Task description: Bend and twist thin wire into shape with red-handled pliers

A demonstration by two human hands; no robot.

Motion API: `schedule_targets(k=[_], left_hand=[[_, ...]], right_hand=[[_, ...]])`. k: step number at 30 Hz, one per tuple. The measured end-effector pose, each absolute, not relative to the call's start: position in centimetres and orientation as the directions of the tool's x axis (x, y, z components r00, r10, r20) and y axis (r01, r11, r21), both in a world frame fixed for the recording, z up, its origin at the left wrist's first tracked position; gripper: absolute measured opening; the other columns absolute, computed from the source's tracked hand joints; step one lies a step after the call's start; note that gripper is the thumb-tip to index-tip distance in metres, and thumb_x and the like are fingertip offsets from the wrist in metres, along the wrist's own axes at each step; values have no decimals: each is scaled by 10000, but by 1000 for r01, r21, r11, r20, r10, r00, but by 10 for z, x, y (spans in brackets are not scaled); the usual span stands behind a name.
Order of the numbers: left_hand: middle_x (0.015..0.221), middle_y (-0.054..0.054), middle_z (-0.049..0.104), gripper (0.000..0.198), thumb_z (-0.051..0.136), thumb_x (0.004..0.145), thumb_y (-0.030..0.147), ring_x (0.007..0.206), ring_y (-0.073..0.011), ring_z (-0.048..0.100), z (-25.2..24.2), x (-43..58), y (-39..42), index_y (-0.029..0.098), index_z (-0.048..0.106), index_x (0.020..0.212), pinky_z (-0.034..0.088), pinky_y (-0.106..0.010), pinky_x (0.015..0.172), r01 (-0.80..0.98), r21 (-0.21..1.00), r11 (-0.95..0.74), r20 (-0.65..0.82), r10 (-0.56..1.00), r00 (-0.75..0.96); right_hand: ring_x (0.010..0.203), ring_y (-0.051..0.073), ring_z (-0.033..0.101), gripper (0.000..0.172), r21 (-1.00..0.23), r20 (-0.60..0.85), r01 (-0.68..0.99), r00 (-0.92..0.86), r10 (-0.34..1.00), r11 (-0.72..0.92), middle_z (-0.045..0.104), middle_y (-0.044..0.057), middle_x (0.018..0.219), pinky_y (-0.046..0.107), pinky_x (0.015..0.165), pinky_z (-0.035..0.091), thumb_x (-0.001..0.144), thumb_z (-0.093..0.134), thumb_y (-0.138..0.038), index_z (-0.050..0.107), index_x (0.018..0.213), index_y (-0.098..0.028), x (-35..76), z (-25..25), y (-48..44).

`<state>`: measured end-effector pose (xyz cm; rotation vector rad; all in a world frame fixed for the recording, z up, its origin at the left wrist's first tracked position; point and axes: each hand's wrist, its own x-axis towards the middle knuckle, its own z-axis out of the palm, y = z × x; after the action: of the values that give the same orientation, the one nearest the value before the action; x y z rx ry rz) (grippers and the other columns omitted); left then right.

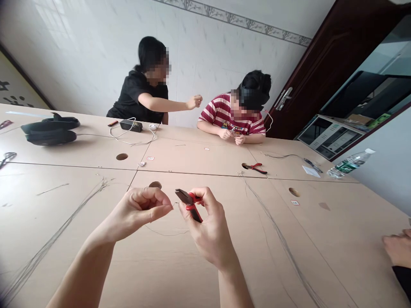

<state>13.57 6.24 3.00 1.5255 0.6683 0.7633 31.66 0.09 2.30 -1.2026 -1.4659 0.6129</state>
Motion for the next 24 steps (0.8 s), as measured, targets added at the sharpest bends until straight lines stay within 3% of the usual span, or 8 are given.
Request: schedule_targets(k=[11, 19, 24], left_hand=[[542, 70, 310, 217, 625, 844, 315, 510, -68, 238, 30, 133, 65, 151, 624, 703, 208, -211, 451, 107, 985, -132, 46, 814, 580], [521, 73, 273, 217, 642, 837, 325, 501, -71, 203, 34, 134, 64, 160, 613, 699, 172, -235, 455, 13, 994, -111, 83, 813, 576], [560, 49, 327, 241, 651, 843, 349, 546, -84, 249, 33, 136, 64, 156, 631, 699, 194, -250, 497, -2, 994, -109, 94, 852, 515]], right_hand=[[745, 125, 539, 81, -869, 408, 347, 96, 908, 353, 609, -15, 836, 272, 732, 465, 893, 613, -228, 539, 917, -249, 317, 25, -1], [759, 141, 547, 81, -866, 401, 365, 97, 911, 342, 605, 2, 832, 286, 731, 465, 891, 612, -229, 535, 914, -241, 316, 24, 0], [724, 125, 541, 82, -864, 402, 362, 79, 912, 349, 602, -12, 811, 263, 711, 463, 892, 614, -228, 534, 903, -244, 313, 25, 0]])
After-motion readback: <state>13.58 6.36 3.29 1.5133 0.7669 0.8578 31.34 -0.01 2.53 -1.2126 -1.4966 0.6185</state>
